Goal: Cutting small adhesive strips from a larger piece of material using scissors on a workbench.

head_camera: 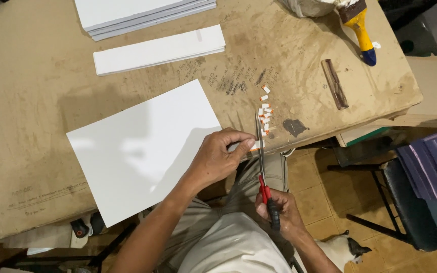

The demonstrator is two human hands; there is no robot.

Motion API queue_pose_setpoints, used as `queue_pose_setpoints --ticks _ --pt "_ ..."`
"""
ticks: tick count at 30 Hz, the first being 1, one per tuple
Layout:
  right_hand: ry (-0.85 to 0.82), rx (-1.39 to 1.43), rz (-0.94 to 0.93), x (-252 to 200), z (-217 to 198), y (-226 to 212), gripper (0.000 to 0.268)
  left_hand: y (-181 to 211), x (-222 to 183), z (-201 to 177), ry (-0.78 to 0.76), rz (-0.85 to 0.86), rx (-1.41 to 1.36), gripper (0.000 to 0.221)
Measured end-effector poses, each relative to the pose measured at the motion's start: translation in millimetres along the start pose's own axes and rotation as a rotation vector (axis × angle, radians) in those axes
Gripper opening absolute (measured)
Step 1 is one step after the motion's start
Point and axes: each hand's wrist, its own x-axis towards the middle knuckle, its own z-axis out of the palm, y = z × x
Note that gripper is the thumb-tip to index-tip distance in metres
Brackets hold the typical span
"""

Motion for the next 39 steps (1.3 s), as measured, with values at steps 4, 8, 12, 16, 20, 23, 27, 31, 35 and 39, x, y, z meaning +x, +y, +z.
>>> queue_pose_setpoints --ticks 4,8,12,16,20,23,27,31,35,39 --pt "0.02 -0.085 0.033 0 -1 -1 0.043 15 0 -4 -0.024 -0.081 0.034 0.027" --pt "0.0 -0.038 -0.014 1 2 -8 0.042 16 3 -3 -0.017 -0.077 0.03 0.021" --pt "-0.007 -0.111 -0.05 2 -2 -6 0.044 9 7 0 -0.006 -0.033 0.023 0.018" --pt "-0.016 -0.119 -0.089 4 -3 -8 0.046 12 7 -2 -0.009 -0.029 0.015 0.018" --pt "-0.019 -0.093 -0.079 6 -1 -11 0.04 12 8 -1 -0.002 -0.053 0.027 0.018" --pt "-0.005 -0.088 -0.037 4 -2 -8 0.04 7 10 -1 -0.002 -0.031 0.038 0.019" --pt "-0.009 -0.048 -0.024 3 -4 -3 0.04 4 12 -2 -0.022 0.016 0.055 0.018" --pt "0.009 -0.072 -0.02 3 -2 -5 0.036 5 13 -2 -0.038 0.003 0.06 0.019" --pt "0.018 -0.171 -0.062 3 -3 -6 0.04 7 16 -1 -0.047 -0.02 0.08 0.019" --pt "0.066 -0.258 -0.021 -1 -13 8 0.035 15 17 -3 -0.059 -0.074 0.09 0.021"
